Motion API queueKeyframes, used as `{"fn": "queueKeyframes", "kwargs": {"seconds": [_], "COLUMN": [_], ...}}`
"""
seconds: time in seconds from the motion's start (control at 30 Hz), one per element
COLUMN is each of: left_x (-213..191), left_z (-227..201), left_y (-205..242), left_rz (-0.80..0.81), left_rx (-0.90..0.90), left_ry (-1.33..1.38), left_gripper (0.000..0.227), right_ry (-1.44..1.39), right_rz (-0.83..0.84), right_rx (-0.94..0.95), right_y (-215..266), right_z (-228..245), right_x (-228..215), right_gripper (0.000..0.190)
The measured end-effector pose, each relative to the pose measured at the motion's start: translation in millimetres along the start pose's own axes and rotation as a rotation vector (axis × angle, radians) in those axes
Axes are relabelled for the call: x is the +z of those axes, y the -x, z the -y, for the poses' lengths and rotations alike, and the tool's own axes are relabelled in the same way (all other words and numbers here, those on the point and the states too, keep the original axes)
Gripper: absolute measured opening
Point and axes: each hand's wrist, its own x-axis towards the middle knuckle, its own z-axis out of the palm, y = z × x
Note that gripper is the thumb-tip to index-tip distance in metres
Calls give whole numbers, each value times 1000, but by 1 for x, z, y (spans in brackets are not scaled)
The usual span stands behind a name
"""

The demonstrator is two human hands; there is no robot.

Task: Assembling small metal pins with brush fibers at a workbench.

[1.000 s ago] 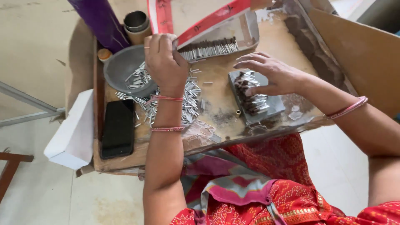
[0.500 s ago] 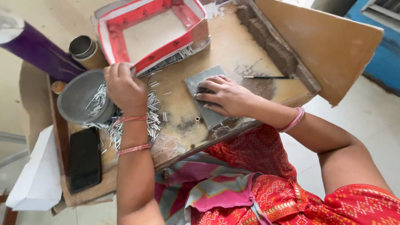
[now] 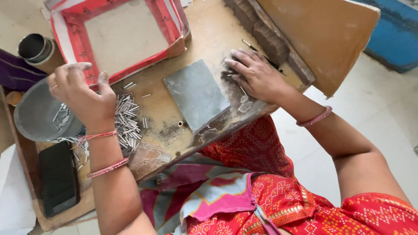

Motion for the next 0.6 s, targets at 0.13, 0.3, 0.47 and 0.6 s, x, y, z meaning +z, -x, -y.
{"fn": "queueKeyframes", "kwargs": {"seconds": [0.13,0.3,0.47,0.6], "left_x": [-18,-78,-44,-13], "left_z": [-9,-105,-197,-237], "left_y": [5,23,78,97], "left_rz": [-51,-166,-20,106], "left_rx": [10,-61,-40,27], "left_ry": [50,268,524,631], "left_gripper": [29,17,14,18], "right_ry": [-58,-180,-81,-248], "right_rz": [-50,-220,-266,-261], "right_rx": [-61,125,90,33], "right_y": [10,53,54,64], "right_z": [12,29,53,49], "right_x": [-18,-31,-29,-37], "right_gripper": [54,15,20,20]}}
